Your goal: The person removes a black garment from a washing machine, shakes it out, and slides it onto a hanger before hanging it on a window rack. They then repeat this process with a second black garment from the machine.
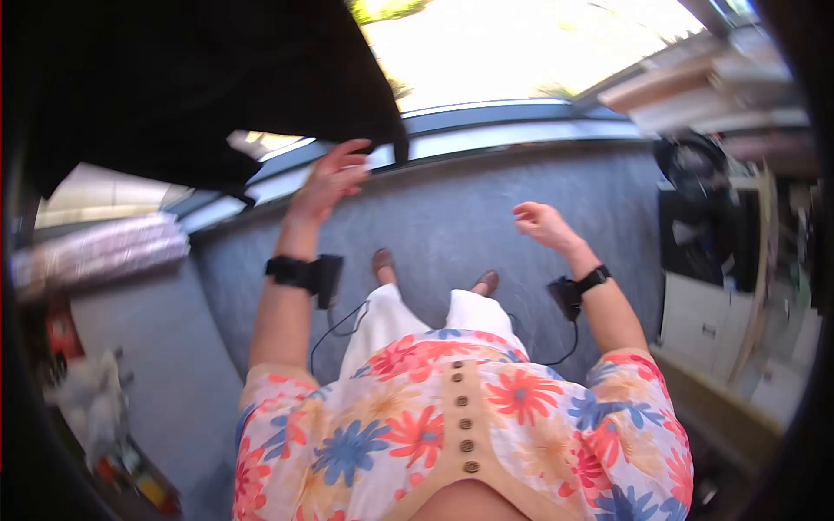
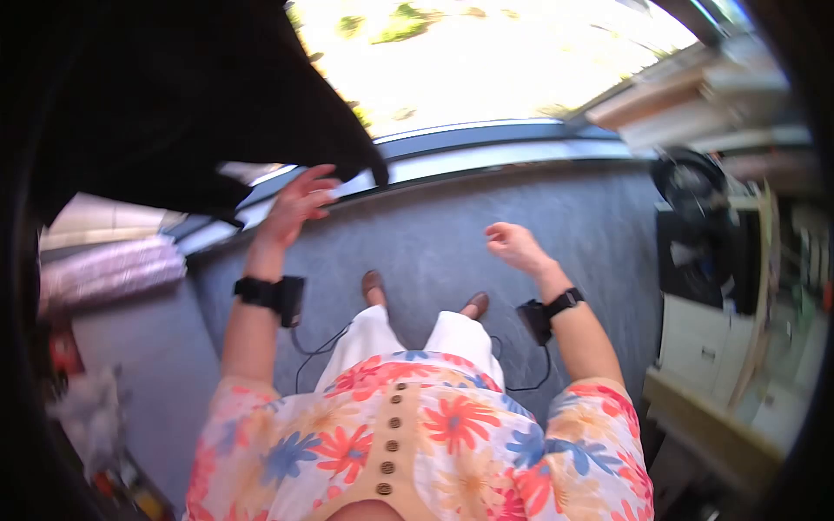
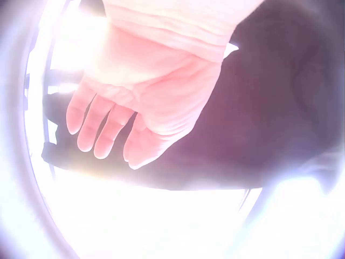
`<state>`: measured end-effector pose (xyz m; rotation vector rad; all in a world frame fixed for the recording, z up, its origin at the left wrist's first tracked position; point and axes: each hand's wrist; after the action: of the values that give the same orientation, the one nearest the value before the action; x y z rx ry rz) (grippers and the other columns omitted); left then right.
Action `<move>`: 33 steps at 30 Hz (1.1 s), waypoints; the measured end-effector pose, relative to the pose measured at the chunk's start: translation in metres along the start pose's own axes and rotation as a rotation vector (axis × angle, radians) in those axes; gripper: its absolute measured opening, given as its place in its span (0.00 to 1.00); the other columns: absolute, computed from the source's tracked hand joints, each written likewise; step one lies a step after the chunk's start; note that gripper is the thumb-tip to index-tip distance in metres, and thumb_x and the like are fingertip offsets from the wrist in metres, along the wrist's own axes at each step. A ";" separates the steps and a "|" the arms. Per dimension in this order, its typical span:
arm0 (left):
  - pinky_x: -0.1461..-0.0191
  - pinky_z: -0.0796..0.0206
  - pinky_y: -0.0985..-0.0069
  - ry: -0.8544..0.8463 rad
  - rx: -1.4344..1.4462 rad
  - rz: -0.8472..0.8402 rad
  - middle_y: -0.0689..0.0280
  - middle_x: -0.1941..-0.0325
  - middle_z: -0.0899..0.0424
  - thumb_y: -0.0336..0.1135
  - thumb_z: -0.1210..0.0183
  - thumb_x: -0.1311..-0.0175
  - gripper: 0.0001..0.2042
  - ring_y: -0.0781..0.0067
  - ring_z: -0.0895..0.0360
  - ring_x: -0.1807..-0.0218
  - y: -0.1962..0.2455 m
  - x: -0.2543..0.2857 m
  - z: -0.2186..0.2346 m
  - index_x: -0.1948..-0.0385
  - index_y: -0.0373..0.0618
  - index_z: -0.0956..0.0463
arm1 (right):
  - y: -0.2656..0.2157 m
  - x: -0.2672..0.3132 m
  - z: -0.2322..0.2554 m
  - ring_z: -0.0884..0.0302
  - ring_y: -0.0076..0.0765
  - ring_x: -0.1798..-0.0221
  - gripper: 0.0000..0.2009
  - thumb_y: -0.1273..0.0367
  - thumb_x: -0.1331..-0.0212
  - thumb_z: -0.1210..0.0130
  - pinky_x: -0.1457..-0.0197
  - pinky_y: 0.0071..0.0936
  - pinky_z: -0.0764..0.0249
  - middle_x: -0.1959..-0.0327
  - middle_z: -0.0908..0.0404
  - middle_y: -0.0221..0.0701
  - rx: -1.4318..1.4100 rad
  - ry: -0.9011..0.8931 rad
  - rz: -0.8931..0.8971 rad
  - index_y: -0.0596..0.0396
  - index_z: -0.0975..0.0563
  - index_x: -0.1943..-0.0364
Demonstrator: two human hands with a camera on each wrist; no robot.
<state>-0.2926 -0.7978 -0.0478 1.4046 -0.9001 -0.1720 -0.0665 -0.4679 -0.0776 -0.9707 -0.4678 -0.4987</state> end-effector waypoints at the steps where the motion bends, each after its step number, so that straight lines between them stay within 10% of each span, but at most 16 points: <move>1: 0.57 0.38 0.78 0.017 -0.005 -0.017 0.64 0.48 0.31 0.36 0.44 0.48 0.25 0.77 0.30 0.55 0.008 -0.007 -0.008 0.45 0.55 0.37 | 0.021 0.019 0.006 0.26 0.25 0.65 0.13 0.71 0.49 0.49 0.61 0.21 0.29 0.69 0.22 0.31 0.014 0.034 0.010 0.57 0.26 0.58; 7: 0.60 0.38 0.75 0.138 -0.074 0.101 0.64 0.48 0.30 0.35 0.48 0.43 0.25 0.75 0.30 0.57 0.020 -0.054 -0.069 0.41 0.55 0.43 | 0.156 0.146 0.058 0.24 0.32 0.67 0.15 0.69 0.54 0.49 0.63 0.26 0.29 0.70 0.21 0.35 -0.201 0.317 -0.079 0.59 0.26 0.60; 15: 0.68 0.35 0.74 -0.109 -0.192 0.398 0.64 0.63 0.24 0.33 0.48 0.45 0.21 0.71 0.26 0.66 -0.027 -0.104 -0.295 0.48 0.44 0.37 | 0.295 0.330 0.086 0.26 0.21 0.74 0.13 0.73 0.53 0.49 0.71 0.20 0.32 0.75 0.23 0.30 -0.756 0.645 -0.502 0.61 0.26 0.61; 33: 0.71 0.32 0.76 -0.546 -0.554 0.427 0.63 0.71 0.23 0.34 0.47 0.46 0.16 0.72 0.24 0.72 -0.006 -0.301 -0.742 0.56 0.40 0.30 | 0.455 0.412 0.229 0.24 0.22 0.69 0.13 0.69 0.47 0.49 0.71 0.18 0.33 0.68 0.23 0.27 -1.170 0.921 -0.764 0.55 0.28 0.57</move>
<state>-0.0252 -0.0455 -0.1151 0.6298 -1.4484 -0.4537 0.4946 -0.1336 -0.0255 -1.4812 0.4133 -1.9364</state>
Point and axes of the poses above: each hand's wrist, its own x-axis away from the middle knuckle, its own z-axis out of the back of the hand, y = z × x
